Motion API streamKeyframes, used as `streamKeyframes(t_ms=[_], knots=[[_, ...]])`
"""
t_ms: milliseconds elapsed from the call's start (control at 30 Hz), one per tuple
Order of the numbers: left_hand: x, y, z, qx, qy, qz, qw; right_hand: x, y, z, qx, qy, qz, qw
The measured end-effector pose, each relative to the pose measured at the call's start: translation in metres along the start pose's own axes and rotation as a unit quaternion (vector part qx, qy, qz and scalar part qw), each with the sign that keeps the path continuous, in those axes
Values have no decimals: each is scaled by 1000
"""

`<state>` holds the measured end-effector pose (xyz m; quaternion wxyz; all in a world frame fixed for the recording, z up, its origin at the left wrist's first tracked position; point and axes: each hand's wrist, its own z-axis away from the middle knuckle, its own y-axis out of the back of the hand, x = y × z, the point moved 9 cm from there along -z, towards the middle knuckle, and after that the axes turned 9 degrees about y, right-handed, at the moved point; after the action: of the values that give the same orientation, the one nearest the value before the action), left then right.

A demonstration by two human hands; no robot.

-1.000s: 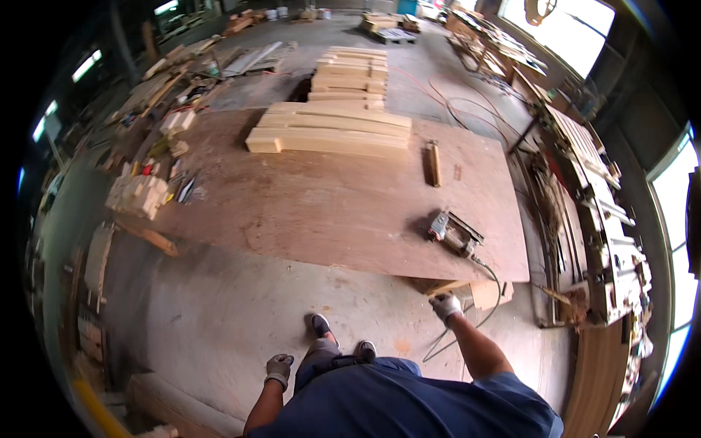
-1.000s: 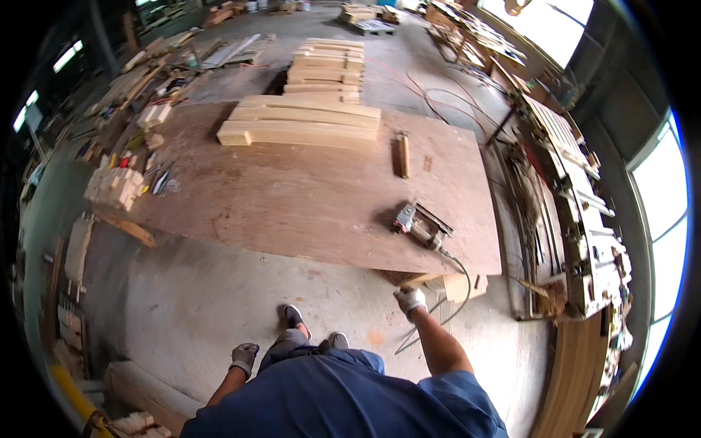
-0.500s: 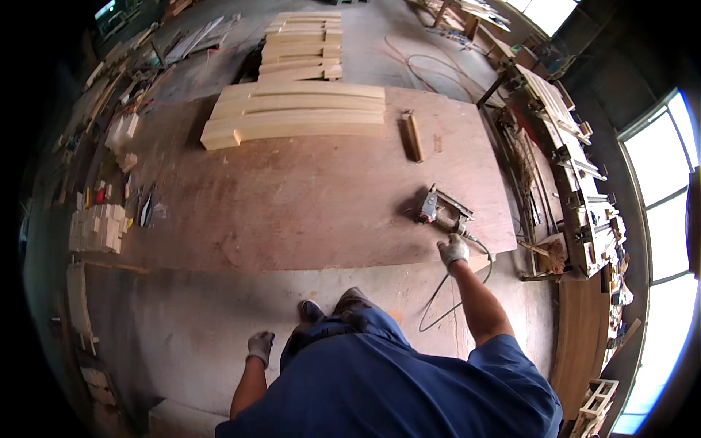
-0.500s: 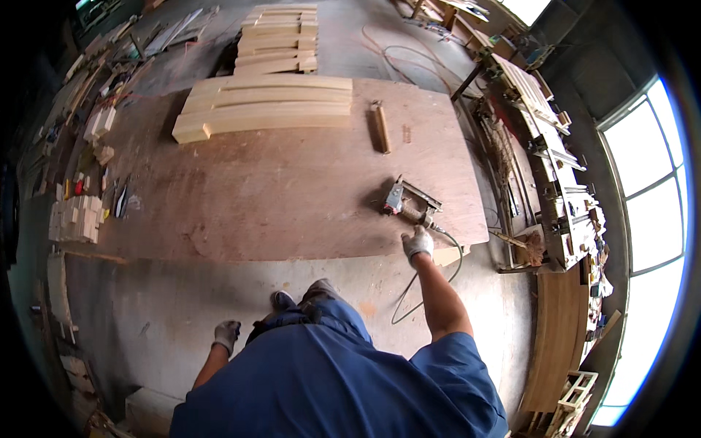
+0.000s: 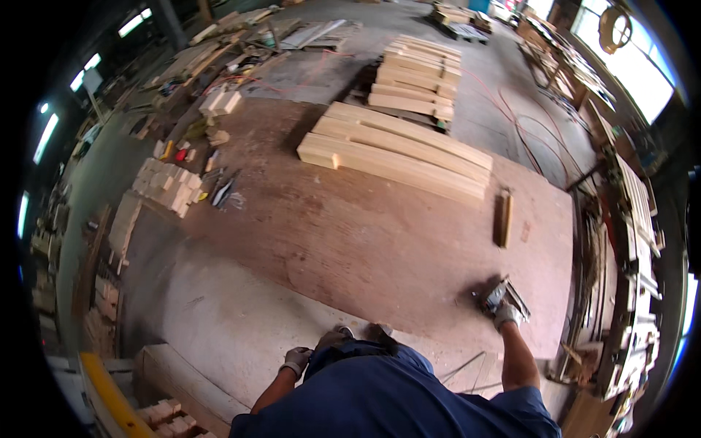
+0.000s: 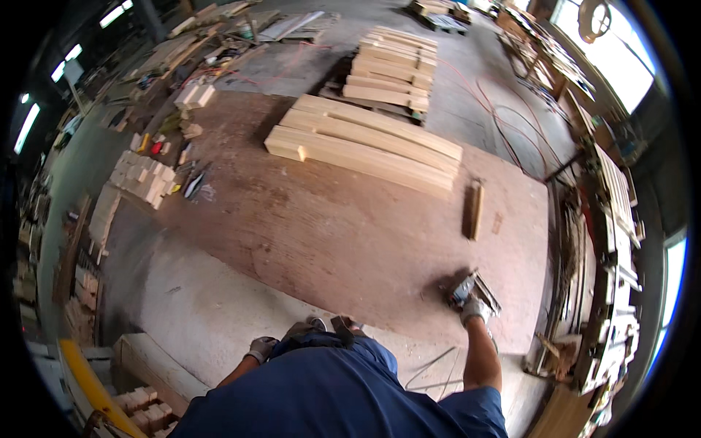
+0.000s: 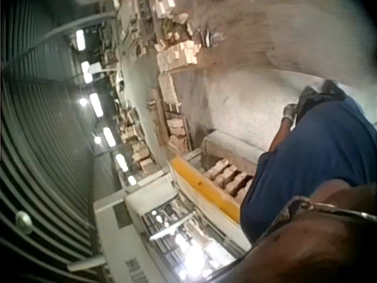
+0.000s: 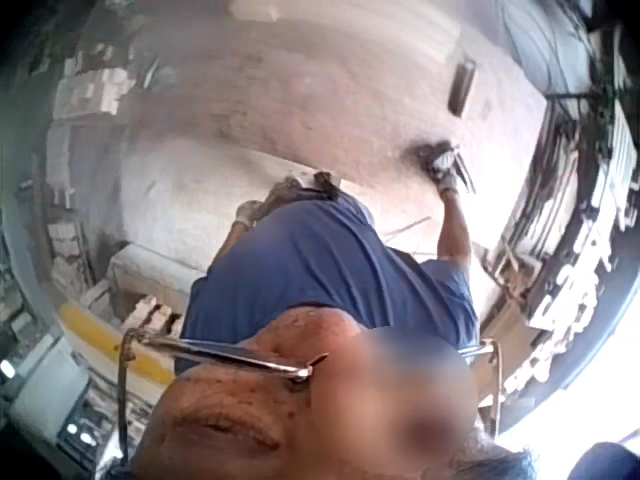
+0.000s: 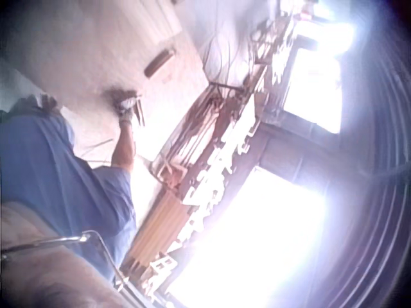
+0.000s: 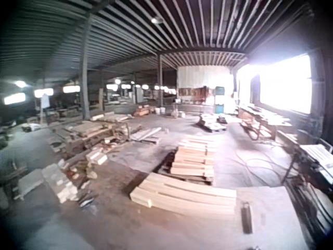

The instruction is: The person picks up wooden blocks and planks, applies glue to the blocks, and uses a nail gun to fasten them together on a workbench. The person handles multiple pieces, aligns them, and secures them with nails.

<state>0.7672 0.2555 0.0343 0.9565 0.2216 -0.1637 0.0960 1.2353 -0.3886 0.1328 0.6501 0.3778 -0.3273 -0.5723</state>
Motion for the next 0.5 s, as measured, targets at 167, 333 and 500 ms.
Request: streamKeyframes(t_ms=[167,333,500], knots=[[-28,-4,-34,33,33,91,995,-26,-12,-19,-24,139,19,990],[26,57,-34,181,-46,82,979,-146,55,7,0,67,-116,991],[166,155,-8,283,-191,79,937,-224,51,14,44,118,-167,978]])
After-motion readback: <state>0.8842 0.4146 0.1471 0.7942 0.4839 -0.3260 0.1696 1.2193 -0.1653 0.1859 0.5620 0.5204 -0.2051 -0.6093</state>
